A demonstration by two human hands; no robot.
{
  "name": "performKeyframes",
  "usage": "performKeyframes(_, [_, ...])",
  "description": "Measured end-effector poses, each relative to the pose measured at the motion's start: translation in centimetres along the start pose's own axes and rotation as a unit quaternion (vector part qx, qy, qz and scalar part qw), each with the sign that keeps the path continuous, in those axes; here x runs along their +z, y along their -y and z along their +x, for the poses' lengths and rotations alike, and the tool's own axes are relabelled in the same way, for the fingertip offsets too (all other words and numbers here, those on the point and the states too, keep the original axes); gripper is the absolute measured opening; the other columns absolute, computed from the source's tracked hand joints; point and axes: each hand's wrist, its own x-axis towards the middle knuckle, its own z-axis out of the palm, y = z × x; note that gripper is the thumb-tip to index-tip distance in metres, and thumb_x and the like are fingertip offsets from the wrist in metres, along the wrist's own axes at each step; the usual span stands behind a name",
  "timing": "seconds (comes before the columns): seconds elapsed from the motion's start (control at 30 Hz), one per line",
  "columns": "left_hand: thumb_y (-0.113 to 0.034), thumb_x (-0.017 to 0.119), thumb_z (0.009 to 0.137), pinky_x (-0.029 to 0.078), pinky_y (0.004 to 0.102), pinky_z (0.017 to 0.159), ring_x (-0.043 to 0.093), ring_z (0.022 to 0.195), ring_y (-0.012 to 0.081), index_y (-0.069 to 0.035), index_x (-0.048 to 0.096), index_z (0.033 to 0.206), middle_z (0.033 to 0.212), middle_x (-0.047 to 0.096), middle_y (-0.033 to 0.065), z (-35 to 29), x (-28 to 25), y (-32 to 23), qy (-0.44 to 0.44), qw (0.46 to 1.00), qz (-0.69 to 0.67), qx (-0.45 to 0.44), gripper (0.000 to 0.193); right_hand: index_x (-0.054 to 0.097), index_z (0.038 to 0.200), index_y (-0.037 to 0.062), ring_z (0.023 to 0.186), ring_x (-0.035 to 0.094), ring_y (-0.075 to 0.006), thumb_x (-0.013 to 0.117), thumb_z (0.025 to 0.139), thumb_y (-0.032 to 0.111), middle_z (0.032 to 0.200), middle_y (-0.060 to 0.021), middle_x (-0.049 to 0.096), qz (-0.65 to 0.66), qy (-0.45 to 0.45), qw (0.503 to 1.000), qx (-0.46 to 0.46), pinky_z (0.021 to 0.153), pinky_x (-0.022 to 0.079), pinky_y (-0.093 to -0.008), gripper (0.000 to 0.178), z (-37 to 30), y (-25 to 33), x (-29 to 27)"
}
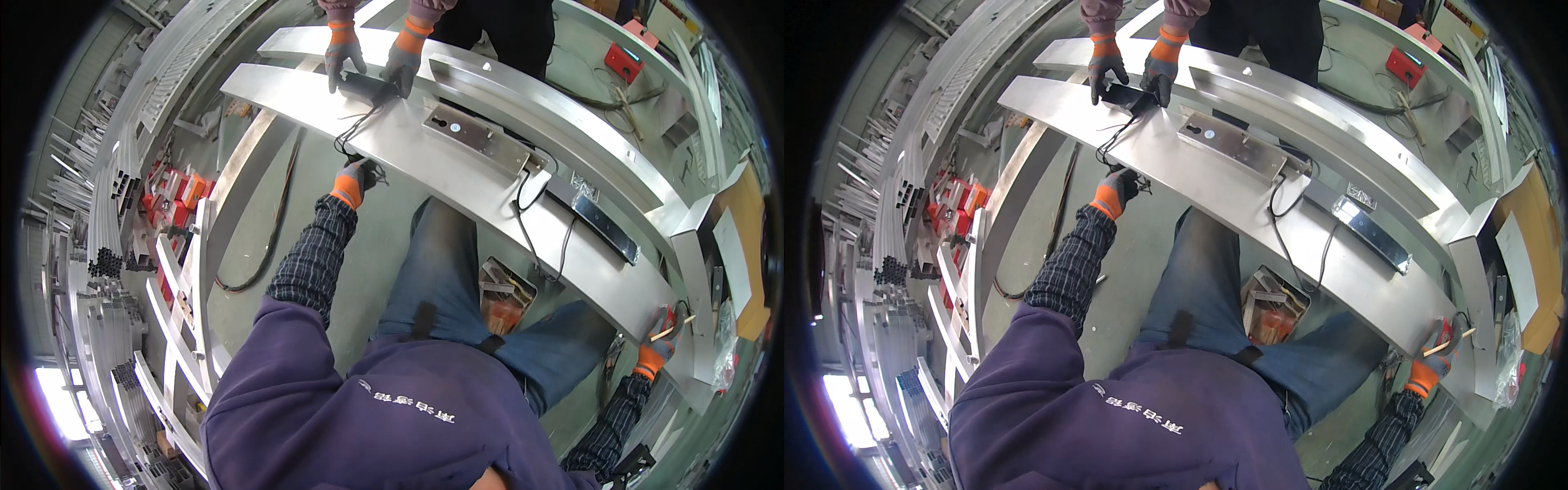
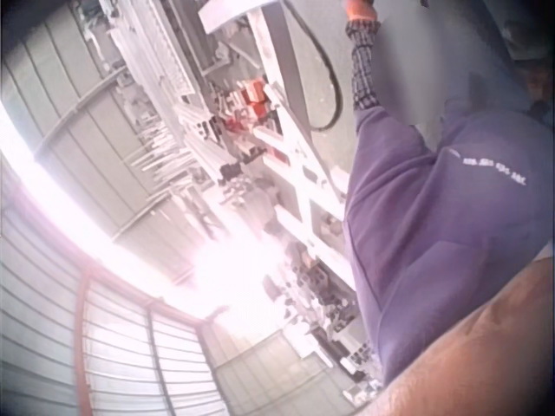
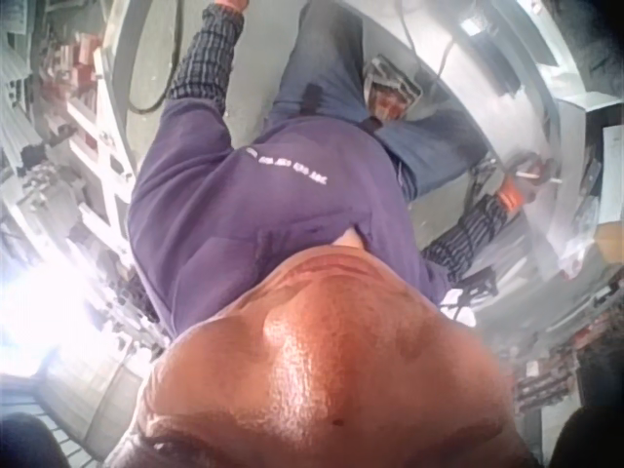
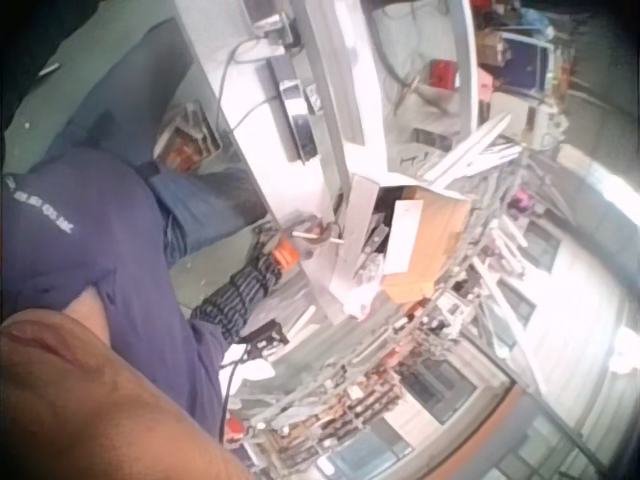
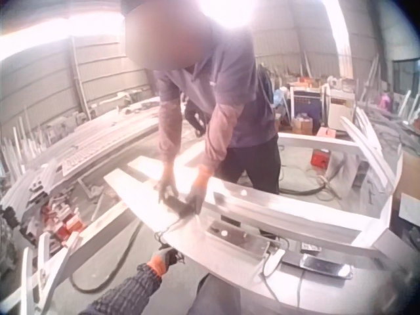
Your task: The person assembles a metal frame by positioning and securing metal bars and brackets. They use a measuring tape to mark positions and a pencil to make marks, then attach components with tools. The work occurs at a workbench in a workshop environment.
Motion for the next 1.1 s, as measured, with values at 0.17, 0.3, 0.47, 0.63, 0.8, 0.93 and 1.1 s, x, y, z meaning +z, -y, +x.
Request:
performKeyframes(0.17, [-0.022, 0.064, 0.101, 0.059, 0.0334, 0.080, 0.069, 0.091, 0.0150, -0.002, 0.071, 0.121, 0.106, 0.073, 0.0068, -5.4, 3.3, -1.4, 0.037, 0.984, 0.170, -0.026, 0.029, 0.053, 0.144, 0.0065, 0.120, 0.064, -0.0379, 0.065, 0.088, 0.001, 0.132, -0.0205, 0.066, -0.049, -0.022, 0.998, -0.021, 0.100, 0.050, -0.0419, 0.058, 0.0, 0.7, -0.1])
performKeyframes(0.3, [-0.018, 0.064, 0.101, 0.057, 0.0291, 0.080, 0.070, 0.093, 0.0163, 0.000, 0.072, 0.118, 0.112, 0.075, 0.0101, -12.4, 7.6, -4.7, 0.133, 0.940, 0.311, 0.041, 0.026, 0.055, 0.142, 0.0054, 0.121, 0.064, -0.0363, 0.067, 0.093, 0.010, 0.137, -0.0179, 0.064, 0.055, -0.020, 0.998, 0.005, 0.102, 0.051, -0.0418, 0.051, -1.5, -6.1, 1.5])
performKeyframes(0.47, [-0.026, 0.062, 0.104, 0.057, 0.0397, 0.098, 0.071, 0.107, 0.0231, 0.002, 0.069, 0.119, 0.117, 0.074, 0.0141, -15.4, 9.4, -5.8, 0.212, 0.973, 0.088, -0.012, 0.032, 0.053, 0.148, 0.0127, 0.130, 0.059, -0.0297, 0.067, 0.094, 0.016, 0.147, -0.0093, 0.057, -0.131, 0.028, 0.991, -0.019, 0.107, 0.048, -0.0381, 0.055, -1.7, -7.8, 2.0])
performKeyframes(0.63, [-0.022, 0.057, 0.106, 0.056, 0.0548, 0.102, 0.069, 0.113, 0.0357, 0.000, 0.064, 0.116, 0.120, 0.070, 0.0203, -17.0, 14.6, -8.7, 0.244, 0.926, -0.264, -0.117, 0.025, 0.058, 0.145, 0.0141, 0.134, 0.057, -0.0287, 0.069, 0.093, 0.017, 0.151, -0.0066, 0.055, -0.077, -0.012, 0.996, -0.041, 0.111, 0.046, -0.0369, 0.054, -1.7, -8.1, 2.0])
performKeyframes(0.8, [-0.025, 0.053, 0.106, 0.049, 0.0596, 0.110, 0.064, 0.119, 0.0392, -0.003, 0.066, 0.108, 0.126, 0.068, 0.0202, -15.6, 20.0, -8.3, 0.259, 0.898, -0.340, -0.109, 0.025, 0.063, 0.136, 0.0064, 0.130, 0.060, -0.0343, 0.068, 0.093, 0.010, 0.144, -0.0139, 0.060, -0.019, -0.036, 0.999, -0.018, 0.111, 0.047, -0.0412, 0.043, -0.3, -3.0, 1.5])
performKeyframes(0.93, [-0.031, 0.052, 0.109, 0.049, 0.0573, 0.111, 0.064, 0.120, 0.0381, -0.002, 0.063, 0.117, 0.127, 0.069, 0.0180, -15.3, 21.7, -7.3, 0.213, 0.908, -0.348, -0.091, 0.032, 0.063, 0.129, 0.0044, 0.117, 0.065, -0.0390, 0.071, 0.095, 0.025, 0.127, -0.0209, 0.068, -0.076, -0.026, 0.996, -0.024, 0.102, 0.051, -0.0455, 0.040, 0.2, -0.8, 0.4])
performKeyframes(1.1, [-0.031, 0.057, 0.108, 0.056, 0.0454, 0.100, 0.068, 0.108, 0.0266, -0.003, 0.065, 0.121, 0.126, 0.071, 0.0118, -13.7, 20.3, -6.1, 0.188, 0.916, -0.339, -0.101, 0.032, 0.063, 0.130, 0.0044, 0.116, 0.064, -0.0415, 0.073, 0.093, 0.035, 0.125, -0.0217, 0.069, -0.098, -0.016, 0.994, 0.041, 0.102, 0.049, -0.0487, 0.049, 0.8, 2.4, -0.9])
